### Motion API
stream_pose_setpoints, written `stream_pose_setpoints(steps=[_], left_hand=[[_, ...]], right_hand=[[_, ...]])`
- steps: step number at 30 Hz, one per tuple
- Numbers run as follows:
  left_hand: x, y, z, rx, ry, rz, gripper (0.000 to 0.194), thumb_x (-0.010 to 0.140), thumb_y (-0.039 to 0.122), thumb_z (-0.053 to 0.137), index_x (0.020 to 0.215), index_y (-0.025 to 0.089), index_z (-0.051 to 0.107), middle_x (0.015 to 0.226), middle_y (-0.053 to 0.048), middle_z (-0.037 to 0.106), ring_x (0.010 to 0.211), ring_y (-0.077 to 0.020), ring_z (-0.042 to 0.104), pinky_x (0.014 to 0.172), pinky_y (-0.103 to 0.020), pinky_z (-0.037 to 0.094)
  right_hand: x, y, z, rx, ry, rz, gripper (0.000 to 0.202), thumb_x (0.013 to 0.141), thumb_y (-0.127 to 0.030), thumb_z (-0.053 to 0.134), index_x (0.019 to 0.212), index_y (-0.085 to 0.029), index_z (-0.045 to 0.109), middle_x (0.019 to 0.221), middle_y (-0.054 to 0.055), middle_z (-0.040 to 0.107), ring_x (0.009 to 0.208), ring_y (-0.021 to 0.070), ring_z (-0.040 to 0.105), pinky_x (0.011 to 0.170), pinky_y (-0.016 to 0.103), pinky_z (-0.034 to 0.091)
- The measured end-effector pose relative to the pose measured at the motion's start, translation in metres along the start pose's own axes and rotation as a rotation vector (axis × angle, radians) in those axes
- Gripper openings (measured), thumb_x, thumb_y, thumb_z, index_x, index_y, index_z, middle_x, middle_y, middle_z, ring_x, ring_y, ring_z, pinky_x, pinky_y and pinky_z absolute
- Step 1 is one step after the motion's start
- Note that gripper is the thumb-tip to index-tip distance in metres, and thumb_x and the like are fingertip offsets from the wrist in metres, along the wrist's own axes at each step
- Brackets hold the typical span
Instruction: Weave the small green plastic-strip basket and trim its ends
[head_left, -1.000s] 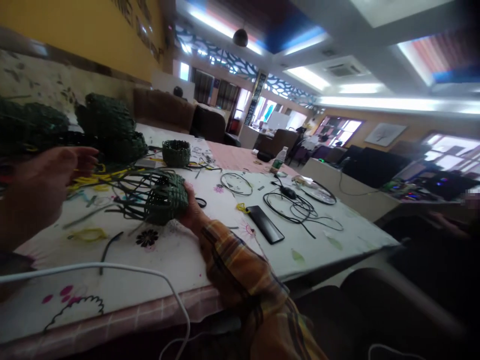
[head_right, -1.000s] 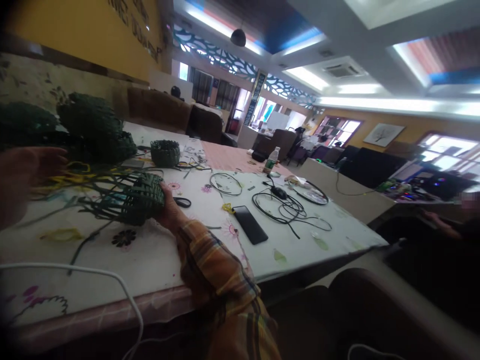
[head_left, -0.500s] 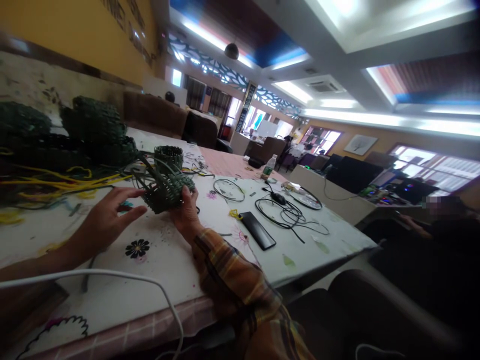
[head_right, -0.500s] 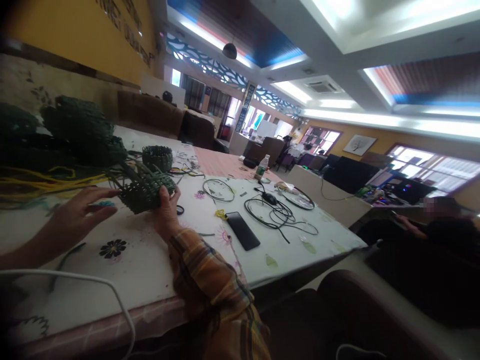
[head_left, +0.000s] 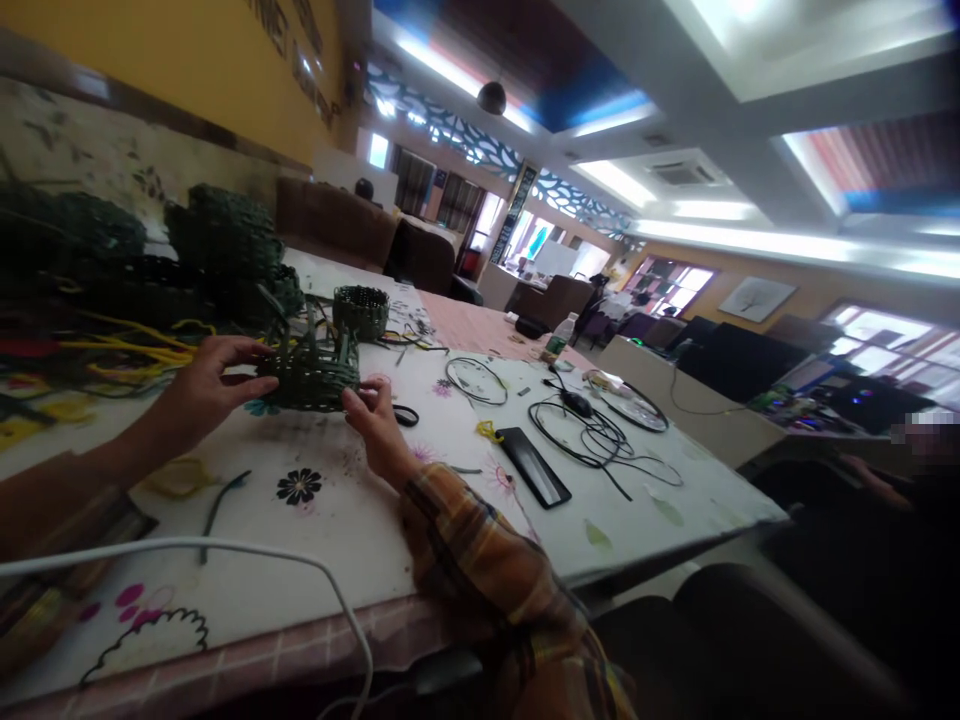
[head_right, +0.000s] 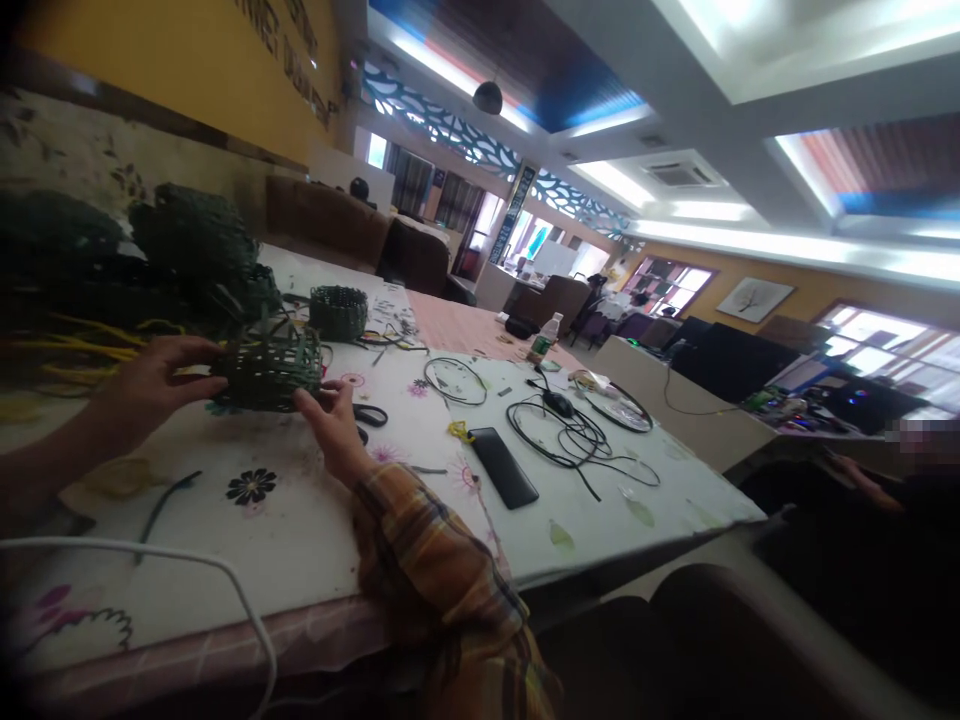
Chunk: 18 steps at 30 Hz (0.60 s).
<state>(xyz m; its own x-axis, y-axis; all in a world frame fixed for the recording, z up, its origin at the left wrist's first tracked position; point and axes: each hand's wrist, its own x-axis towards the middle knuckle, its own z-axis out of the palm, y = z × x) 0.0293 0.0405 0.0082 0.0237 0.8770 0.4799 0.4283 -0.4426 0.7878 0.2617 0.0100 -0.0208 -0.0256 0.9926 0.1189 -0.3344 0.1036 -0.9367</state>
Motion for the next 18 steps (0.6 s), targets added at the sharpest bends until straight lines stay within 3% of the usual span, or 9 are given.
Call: stream_pose_setpoints(steps=[4,6,11,15,18], left_hand=[[-0.002,-0.008,0.004,-0.019,-0.024,0.005,0.064,0.072,0.059,0.076,0.119,0.018,0.064,0.127,-0.010,0.058,0.116,-0.0284,0.064,0.105,-0.050,0.060],[-0.003,-0.011,0.006,-0.021,-0.024,0.005,0.063,0.072,0.059,0.076,0.120,0.019,0.064,0.130,-0.010,0.056,0.114,-0.0274,0.064,0.103,-0.049,0.061],[-0.003,-0.014,0.006,-0.028,-0.029,0.006,0.061,0.073,0.058,0.076,0.119,0.019,0.063,0.132,-0.009,0.054,0.110,-0.0251,0.065,0.103,-0.048,0.061],[-0.003,-0.011,0.005,-0.016,-0.039,0.018,0.062,0.076,0.060,0.074,0.122,0.019,0.063,0.133,-0.010,0.055,0.111,-0.0264,0.066,0.104,-0.050,0.060],[-0.004,-0.008,0.005,-0.005,-0.092,0.038,0.068,0.078,0.062,0.074,0.130,0.022,0.061,0.141,-0.011,0.052,0.123,-0.0302,0.062,0.110,-0.054,0.056]], right_hand=[[0.001,-0.002,-0.005,-0.118,0.001,-0.026,0.088,0.066,-0.048,0.090,0.140,-0.029,0.046,0.105,-0.001,0.065,0.089,0.0141,0.067,0.080,0.028,0.057],[0.000,-0.005,-0.006,-0.156,-0.049,-0.028,0.089,0.071,-0.049,0.086,0.148,-0.032,0.045,0.111,0.000,0.065,0.090,0.0143,0.067,0.078,0.027,0.057],[-0.004,-0.016,-0.008,-0.210,-0.103,-0.034,0.083,0.075,-0.050,0.083,0.149,-0.035,0.048,0.131,0.003,0.062,0.097,0.0142,0.067,0.080,0.026,0.058],[-0.003,-0.020,-0.011,-0.267,-0.117,-0.049,0.082,0.077,-0.049,0.082,0.151,-0.035,0.048,0.127,0.002,0.064,0.093,0.0129,0.066,0.078,0.025,0.058],[-0.001,-0.017,-0.014,-0.254,-0.127,-0.020,0.085,0.079,-0.050,0.080,0.155,-0.036,0.043,0.126,0.002,0.065,0.089,0.0127,0.067,0.073,0.024,0.058]])
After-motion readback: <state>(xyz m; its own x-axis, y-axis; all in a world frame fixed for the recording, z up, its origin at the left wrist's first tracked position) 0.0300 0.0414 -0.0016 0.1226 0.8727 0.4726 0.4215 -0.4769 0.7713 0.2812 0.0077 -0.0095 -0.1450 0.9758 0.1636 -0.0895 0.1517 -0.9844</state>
